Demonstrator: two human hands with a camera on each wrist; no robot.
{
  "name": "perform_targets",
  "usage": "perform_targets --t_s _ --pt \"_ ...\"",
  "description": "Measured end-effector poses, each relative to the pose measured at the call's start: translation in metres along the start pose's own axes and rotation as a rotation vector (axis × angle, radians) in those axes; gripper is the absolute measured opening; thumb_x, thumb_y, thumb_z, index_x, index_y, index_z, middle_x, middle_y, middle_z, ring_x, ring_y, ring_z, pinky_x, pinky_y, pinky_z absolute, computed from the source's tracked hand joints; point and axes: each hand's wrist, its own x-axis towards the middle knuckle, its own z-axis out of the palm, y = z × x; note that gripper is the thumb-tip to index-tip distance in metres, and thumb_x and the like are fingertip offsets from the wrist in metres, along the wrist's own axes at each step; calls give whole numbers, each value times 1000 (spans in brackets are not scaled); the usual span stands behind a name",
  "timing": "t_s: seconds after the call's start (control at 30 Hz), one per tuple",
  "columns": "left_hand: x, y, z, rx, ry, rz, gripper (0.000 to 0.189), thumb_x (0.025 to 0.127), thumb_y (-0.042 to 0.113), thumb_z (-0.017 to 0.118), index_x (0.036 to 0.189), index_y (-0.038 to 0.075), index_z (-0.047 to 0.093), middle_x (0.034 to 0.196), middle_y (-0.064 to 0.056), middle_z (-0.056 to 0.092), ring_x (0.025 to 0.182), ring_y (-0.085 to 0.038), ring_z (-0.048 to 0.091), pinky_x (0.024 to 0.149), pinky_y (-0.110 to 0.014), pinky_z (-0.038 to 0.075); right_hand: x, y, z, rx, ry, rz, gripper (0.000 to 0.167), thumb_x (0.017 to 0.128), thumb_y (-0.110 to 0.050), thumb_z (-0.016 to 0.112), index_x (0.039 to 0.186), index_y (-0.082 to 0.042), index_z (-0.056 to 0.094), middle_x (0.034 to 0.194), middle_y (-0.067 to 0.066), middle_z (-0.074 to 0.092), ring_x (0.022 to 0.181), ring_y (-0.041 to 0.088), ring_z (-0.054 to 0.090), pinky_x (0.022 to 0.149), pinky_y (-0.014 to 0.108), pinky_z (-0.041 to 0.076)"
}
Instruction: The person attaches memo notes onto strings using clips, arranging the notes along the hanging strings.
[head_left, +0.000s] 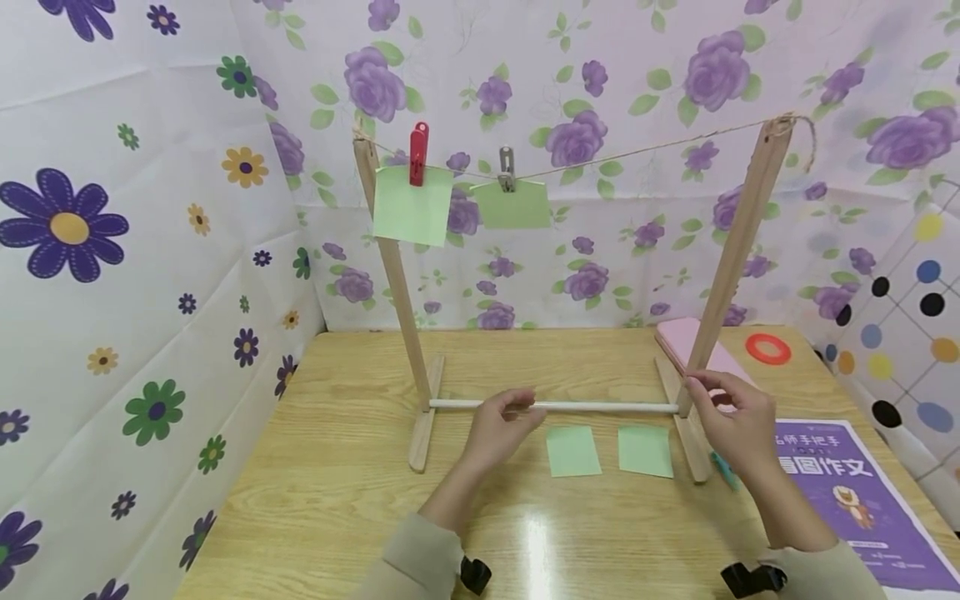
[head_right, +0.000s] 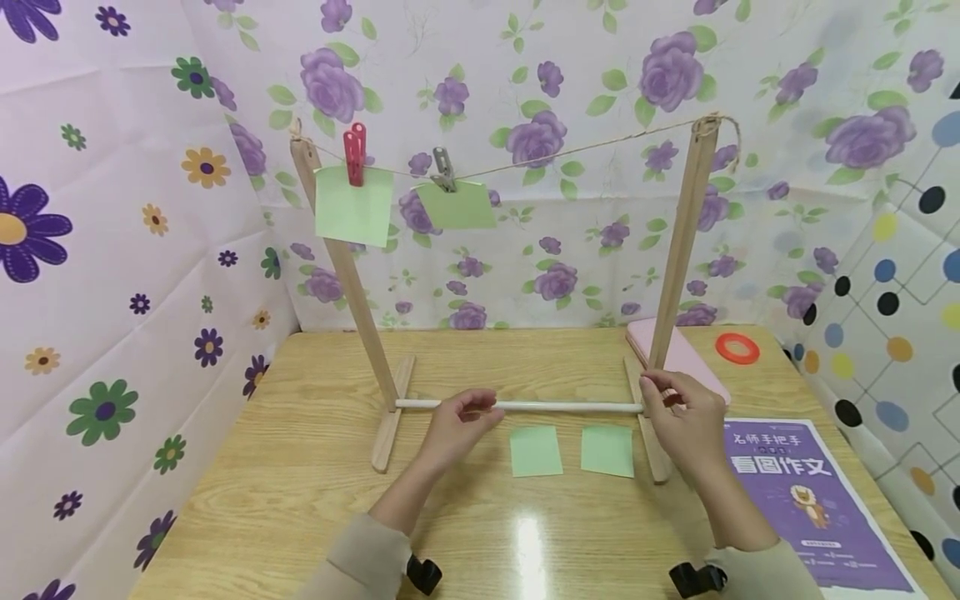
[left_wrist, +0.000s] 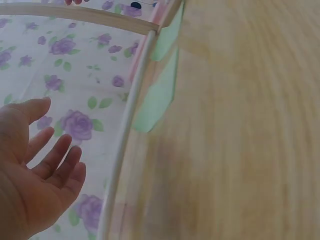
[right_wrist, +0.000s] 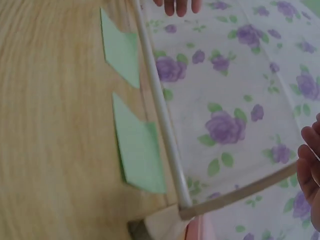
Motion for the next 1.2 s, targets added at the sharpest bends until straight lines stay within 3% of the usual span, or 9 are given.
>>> perform_targets --t_s 0.17,0.27,0.4,0.6,0.83,0.93,1.03,1.2 --pt "-5 -14 9 67 -58 26 48 95 30 73 133 5 61 134 -10 62 126 -29 54 111 -47 45 -17 15 -14 -71 -27 156 5 90 -5 76 95 -3 78 85 -12 72 72 -5 61 61 6 51" --pt "-6 -20 14 106 -72 -3 51 96 34 72 136 4 60 136 -12 61 127 -30 54 108 -47 48 -28 25 -23 -122 -65 196 8 91 -8 76 98 -5 78 86 -20 68 72 -5 60 61 7 50" --pt "-5 -28 21 168 -58 -31 53 94 38 72 136 7 62 135 -7 62 127 -28 55 107 -46 49 -41 40 -33 -190 -101 189 11 90 -7 77 100 -3 77 85 -11 69 78 -12 56 64 4 48" --pt "3 -33 31 288 -57 6 53 91 33 77 135 10 62 137 -6 59 129 -28 53 112 -45 44 -54 58 -50 -265 -175 197 18 89 -11 79 104 -1 75 92 12 73 80 -17 53 63 4 48" --pt "8 -44 38 504 -108 55 66 83 29 86 141 13 56 140 -4 56 133 -27 49 115 -48 39 -70 77 -66 -355 -404 362 35 91 -30 79 112 -2 73 87 7 69 70 0 52 56 20 46" --pt "8 -44 40 552 -120 74 70 79 26 89 140 14 56 131 -1 63 126 -26 54 114 -52 40 -73 80 -69 -351 -473 400 41 90 -33 80 114 -2 72 84 3 65 68 6 51 54 23 45" --pt "7 -42 40 525 -130 58 70 79 22 89 140 13 57 111 2 67 107 -20 60 109 -52 43 -74 80 -71 -330 -499 386 45 86 -33 84 116 -2 71 86 3 65 70 6 53 55 22 48" --pt "7 -44 37 460 -143 45 56 79 16 89 128 7 65 85 7 57 79 -9 50 89 -34 48 -75 81 -75 -329 -505 361 52 79 -32 89 119 -4 70 83 0 65 69 3 54 57 20 48"
